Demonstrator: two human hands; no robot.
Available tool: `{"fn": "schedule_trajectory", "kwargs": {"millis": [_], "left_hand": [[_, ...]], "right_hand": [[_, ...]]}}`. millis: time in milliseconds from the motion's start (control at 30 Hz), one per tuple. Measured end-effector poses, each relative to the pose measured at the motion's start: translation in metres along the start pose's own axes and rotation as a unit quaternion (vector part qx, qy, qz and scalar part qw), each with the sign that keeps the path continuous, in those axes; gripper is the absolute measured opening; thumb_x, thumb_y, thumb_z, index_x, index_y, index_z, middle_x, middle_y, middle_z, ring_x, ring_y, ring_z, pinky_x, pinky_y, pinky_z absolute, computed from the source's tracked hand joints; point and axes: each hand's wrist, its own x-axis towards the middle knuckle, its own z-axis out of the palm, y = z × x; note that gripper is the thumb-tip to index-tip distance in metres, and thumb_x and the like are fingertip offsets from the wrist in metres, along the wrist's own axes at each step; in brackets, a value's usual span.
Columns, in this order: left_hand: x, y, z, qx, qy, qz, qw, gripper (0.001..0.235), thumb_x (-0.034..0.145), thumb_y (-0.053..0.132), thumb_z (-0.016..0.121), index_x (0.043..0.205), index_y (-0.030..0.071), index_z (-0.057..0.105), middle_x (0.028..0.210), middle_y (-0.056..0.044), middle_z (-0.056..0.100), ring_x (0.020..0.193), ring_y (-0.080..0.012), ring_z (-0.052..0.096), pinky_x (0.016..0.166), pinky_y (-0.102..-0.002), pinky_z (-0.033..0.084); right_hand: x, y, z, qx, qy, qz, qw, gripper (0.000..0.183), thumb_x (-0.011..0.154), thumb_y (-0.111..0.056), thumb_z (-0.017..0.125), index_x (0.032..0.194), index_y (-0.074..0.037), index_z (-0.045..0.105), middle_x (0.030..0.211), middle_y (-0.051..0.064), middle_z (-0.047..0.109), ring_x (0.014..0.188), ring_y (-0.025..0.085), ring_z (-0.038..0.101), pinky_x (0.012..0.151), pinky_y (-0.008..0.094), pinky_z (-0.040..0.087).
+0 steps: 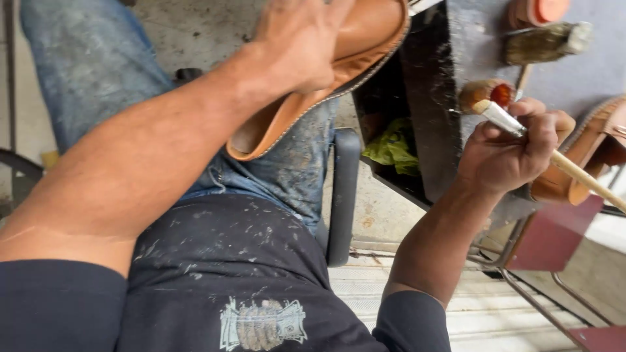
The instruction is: Applying dye to the edges of a leather shoe using a small brush at a dyeing station.
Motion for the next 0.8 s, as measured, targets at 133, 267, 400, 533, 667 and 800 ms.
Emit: {"fn": "schedule_trajectory", "kwargs": {"millis": [133, 267, 400, 533, 667, 800], "left_hand": [[0.003, 0.003, 0.004, -0.007, 0.003, 0.0, 1.0, 0.089, 0.064, 0.002, 0.08, 0.145, 0.013, 0.044, 0.108, -0.016, 0.056, 0.085, -0.031, 0.06, 0.063, -0.045, 0.058], [0.008, 0.001, 0.017, 0.026, 0.053, 0.008, 0.998, 0.075, 0.059, 0.009, 0.084, 0.126, 0.018, 0.053, 0.096, -0.008, 0.064, 0.071, -0.0276, 0.065, 0.049, -0.044, 0.057], [0.011, -0.005, 0.024, 0.032, 0.034, 0.004, 0.999, 0.071, 0.063, 0.016, 0.082, 0.129, 0.021, 0.056, 0.094, -0.005, 0.067, 0.077, -0.0284, 0.067, 0.054, -0.045, 0.059], [0.011, -0.006, 0.026, 0.051, 0.082, 0.024, 0.995, 0.075, 0.057, 0.026, 0.086, 0.124, 0.024, 0.052, 0.087, -0.001, 0.063, 0.068, -0.0226, 0.063, 0.045, -0.042, 0.054], [0.013, -0.006, 0.027, 0.048, 0.068, 0.02, 0.996, 0.076, 0.059, 0.02, 0.085, 0.128, 0.025, 0.052, 0.093, -0.003, 0.064, 0.073, -0.0253, 0.065, 0.047, -0.043, 0.055], [0.015, -0.004, 0.029, 0.071, 0.056, 0.017, 0.996, 0.083, 0.062, 0.038, 0.088, 0.134, 0.024, 0.048, 0.091, -0.003, 0.065, 0.072, -0.0246, 0.065, 0.045, -0.042, 0.055]], "right_hand": [[-0.029, 0.022, 0.041, 0.068, -0.164, 0.082, 0.981, 0.015, 0.107, -0.017, 0.058, 0.097, -0.009, 0.065, 0.104, 0.017, 0.07, 0.077, 0.025, 0.07, 0.065, 0.027, 0.063], [-0.048, 0.048, 0.082, 0.021, -0.258, 0.09, 0.962, 0.014, 0.091, 0.011, 0.067, 0.098, 0.001, 0.062, 0.105, 0.02, 0.069, 0.078, 0.027, 0.072, 0.072, 0.032, 0.068], [-0.055, 0.061, 0.095, -0.069, -0.267, 0.093, 0.957, 0.018, 0.09, 0.01, 0.073, 0.098, -0.001, 0.062, 0.102, 0.018, 0.066, 0.082, 0.025, 0.07, 0.07, 0.031, 0.067], [-0.057, 0.064, 0.102, -0.09, -0.274, 0.079, 0.954, 0.017, 0.09, 0.011, 0.072, 0.096, 0.0, 0.061, 0.099, 0.02, 0.066, 0.078, 0.026, 0.067, 0.066, 0.033, 0.064], [-0.052, 0.065, 0.1, -0.117, -0.242, 0.008, 0.963, 0.019, 0.089, 0.019, 0.066, 0.096, 0.002, 0.06, 0.099, 0.022, 0.064, 0.077, 0.026, 0.067, 0.067, 0.033, 0.065], [-0.049, 0.063, 0.1, -0.178, -0.223, -0.067, 0.956, 0.022, 0.087, 0.02, 0.069, 0.092, 0.0, 0.061, 0.098, 0.02, 0.065, 0.085, 0.025, 0.066, 0.066, 0.033, 0.065]]}}
